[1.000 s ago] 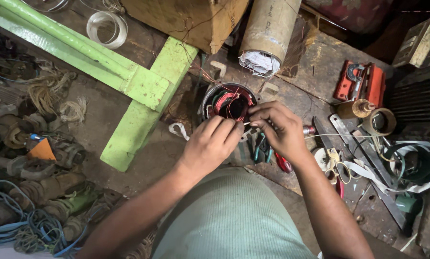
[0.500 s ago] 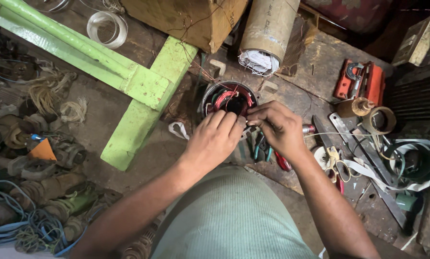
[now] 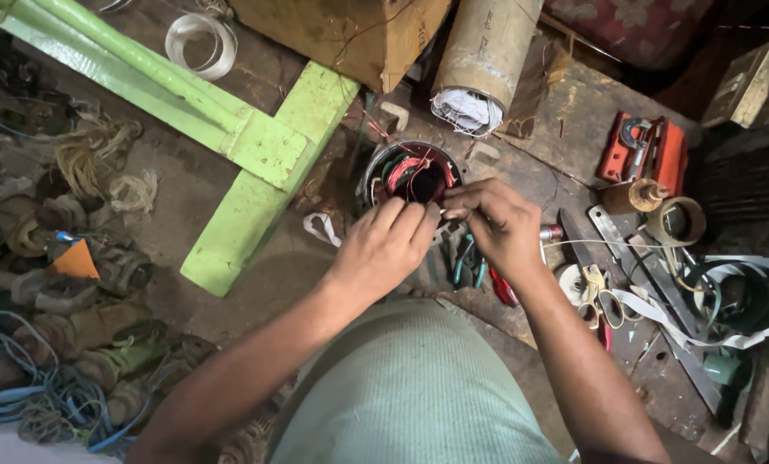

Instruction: The person works on an electrical motor stator, using pliers and a wooden stick to adjust and arrange copper windings. They repeatedly insert the stick into the stator slots and use pliers to pull and position wires.

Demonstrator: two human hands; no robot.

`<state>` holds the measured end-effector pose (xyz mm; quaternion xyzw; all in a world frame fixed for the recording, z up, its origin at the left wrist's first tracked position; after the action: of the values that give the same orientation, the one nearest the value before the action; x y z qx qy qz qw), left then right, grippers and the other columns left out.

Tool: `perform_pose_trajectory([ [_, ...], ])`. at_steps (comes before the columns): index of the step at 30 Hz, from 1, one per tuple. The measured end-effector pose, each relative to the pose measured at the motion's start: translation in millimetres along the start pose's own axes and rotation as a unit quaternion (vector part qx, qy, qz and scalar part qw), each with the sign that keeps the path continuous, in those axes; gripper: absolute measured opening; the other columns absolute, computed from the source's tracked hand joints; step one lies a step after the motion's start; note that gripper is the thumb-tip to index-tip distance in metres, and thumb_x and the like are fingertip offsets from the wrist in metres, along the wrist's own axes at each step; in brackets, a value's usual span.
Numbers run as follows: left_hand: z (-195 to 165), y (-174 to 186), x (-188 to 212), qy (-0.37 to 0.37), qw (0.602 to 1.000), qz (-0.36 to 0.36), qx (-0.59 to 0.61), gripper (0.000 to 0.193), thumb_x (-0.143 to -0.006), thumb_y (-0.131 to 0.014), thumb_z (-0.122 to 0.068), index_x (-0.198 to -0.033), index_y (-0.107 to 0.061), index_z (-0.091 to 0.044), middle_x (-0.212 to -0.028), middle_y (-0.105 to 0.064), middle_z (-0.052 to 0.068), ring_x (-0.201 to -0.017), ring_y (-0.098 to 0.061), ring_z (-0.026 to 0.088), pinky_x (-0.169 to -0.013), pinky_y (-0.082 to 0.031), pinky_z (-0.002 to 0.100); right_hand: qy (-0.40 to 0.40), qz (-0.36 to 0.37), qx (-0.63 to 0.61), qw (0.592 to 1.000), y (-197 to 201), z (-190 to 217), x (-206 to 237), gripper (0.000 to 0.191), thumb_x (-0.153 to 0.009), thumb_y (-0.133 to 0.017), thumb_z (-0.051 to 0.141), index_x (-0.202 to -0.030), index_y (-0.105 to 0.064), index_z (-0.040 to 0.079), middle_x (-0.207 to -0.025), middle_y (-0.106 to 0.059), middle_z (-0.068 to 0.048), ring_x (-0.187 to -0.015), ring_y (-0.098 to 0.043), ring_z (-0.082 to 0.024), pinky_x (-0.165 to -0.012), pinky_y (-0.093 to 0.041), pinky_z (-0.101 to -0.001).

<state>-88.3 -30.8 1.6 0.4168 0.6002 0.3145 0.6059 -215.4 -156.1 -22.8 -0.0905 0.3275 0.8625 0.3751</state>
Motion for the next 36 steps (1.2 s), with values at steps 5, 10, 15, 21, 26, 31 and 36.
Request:
perform_pose_trajectory([
  [5,3.3,3.6,-3.7,0.007,0.999,0.01,0.035,0.028,-0.088,-0.063,-0.013,-0.114,-0.068,-0.004,-0.096,-0.06,0.005,-0.096,-0.06,0.023,-0.086,-0.052,0.037,0.01,0.008,-0.012,1.0,1.9,1.7,1.6,0.015,-0.086,-0.076,-0.007,-0.098,-0.073,0.0,-0.106,-0.075,-0.011,-0.101,-0.074,-0.023,-0.088,-0.058,-0.0338],
  [10,25.4,30.5,10.8,0.091,0.984,-0.067,0.138,0.03,-0.093,-0.069,-0.01,-0.122,-0.068,-0.008,-0.115,-0.067,0.006,-0.109,-0.062,0.025,-0.095,-0.052,0.038,-0.085,-0.059,-0.081,0.991,8.0,2.1,25.2,0.019,-0.094,-0.072,0.002,-0.113,-0.067,0.001,-0.116,-0.068,-0.01,-0.1,-0.07,-0.017,-0.088,-0.058,-0.0302],
  [15,47.4,34.6,-5.4,0.051,0.976,-0.019,0.21,0.036,-0.086,-0.062,-0.002,-0.12,-0.071,-0.012,-0.116,-0.068,0.006,-0.113,-0.064,0.026,-0.098,-0.054,0.037,-0.112,-0.093,0.029,0.989,3.0,21.1,39.2,0.013,-0.098,-0.074,0.01,-0.106,-0.07,0.001,-0.103,-0.072,-0.009,-0.091,-0.068,-0.018,-0.08,-0.054,-0.0305],
  [21,54.2,-19.9,-69.5,-0.138,0.948,0.118,0.262,0.015,-0.091,-0.062,-0.019,-0.101,-0.071,-0.011,-0.101,-0.067,0.001,-0.102,-0.064,0.026,-0.082,-0.054,0.039,-0.233,-0.122,0.071,0.962,-21.4,32.6,27.0,0.031,-0.087,-0.084,0.022,-0.094,-0.062,0.0,-0.084,-0.064,-0.009,-0.073,-0.063,-0.019,-0.068,-0.051,-0.0314],
  [26,51.7,-48.8,-101.3,-0.302,0.905,0.163,0.251,0.01,-0.087,-0.064,-0.017,-0.094,-0.068,-0.011,-0.095,-0.066,0.004,-0.098,-0.066,0.026,-0.081,-0.055,0.041,-0.259,-0.141,0.108,0.95,-33.5,39.2,25.8,0.039,-0.083,-0.085,0.022,-0.097,-0.055,0.001,-0.082,-0.054,-0.01,-0.069,-0.054,-0.024,-0.063,-0.045,-0.0357],
  [31,52.1,-59.2,-118.0,-0.367,0.85,0.205,0.317,0.02,-0.081,-0.074,-0.018,-0.097,-0.066,-0.009,-0.091,-0.067,0.006,-0.093,-0.067,0.03,-0.076,-0.053,0.044,-0.269,-0.18,0.141,0.936,-40.8,47.6,33.2,0.035,-0.09,-0.078,0.014,-0.111,-0.054,0.0,-0.1,-0.053,-0.014,-0.086,-0.055,-0.028,-0.075,-0.047,-0.0375],
  [36,63.9,-65.4,-126.2,-0.379,0.795,0.203,0.428,0.032,-0.082,-0.077,-0.014,-0.111,-0.066,-0.006,-0.098,-0.067,0.01,-0.096,-0.066,0.034,-0.08,-0.054,0.045,-0.217,-0.232,0.201,0.927,-51.1,54.7,29.4,0.036,-0.092,-0.076,0.01,-0.12,-0.055,0.0,-0.126,-0.056,-0.021,-0.114,-0.059,-0.037,-0.095,-0.05,-0.0402],
])
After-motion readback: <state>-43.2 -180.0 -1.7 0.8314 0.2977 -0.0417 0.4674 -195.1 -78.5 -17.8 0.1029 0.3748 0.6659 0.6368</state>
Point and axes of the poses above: each hand's wrist, its own x-axis away from the middle knuckle, its own y-axis out of the back of the hand, z = x × y, the point moved 4 cm from there along -x, towards the middle knuckle
